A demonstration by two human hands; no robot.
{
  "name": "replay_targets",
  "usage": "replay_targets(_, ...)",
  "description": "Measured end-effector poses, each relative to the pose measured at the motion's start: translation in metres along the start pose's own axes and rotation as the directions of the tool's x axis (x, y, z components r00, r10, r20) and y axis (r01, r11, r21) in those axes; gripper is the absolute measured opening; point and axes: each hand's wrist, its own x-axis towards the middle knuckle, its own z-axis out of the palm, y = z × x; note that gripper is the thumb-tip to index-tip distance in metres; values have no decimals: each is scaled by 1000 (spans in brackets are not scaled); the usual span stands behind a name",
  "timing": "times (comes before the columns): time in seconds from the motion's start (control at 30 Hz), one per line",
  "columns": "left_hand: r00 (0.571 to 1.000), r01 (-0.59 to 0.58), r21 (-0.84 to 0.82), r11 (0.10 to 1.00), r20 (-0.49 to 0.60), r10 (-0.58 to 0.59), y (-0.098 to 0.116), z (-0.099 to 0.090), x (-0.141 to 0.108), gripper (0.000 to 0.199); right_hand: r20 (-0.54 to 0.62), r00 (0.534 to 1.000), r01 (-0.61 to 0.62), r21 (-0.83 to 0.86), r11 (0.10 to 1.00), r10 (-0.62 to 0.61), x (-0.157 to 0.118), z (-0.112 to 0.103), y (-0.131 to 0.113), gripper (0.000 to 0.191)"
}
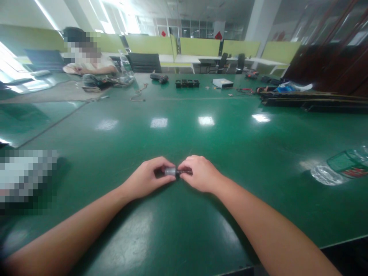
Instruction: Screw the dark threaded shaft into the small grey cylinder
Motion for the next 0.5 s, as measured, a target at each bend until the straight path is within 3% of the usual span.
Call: replay_targets(0.5, 1000, -6, 8, 1000, 4, 6, -1, -1, -1, 24, 12, 1000, -15, 1, 1000, 15, -1, -3, 0, 10)
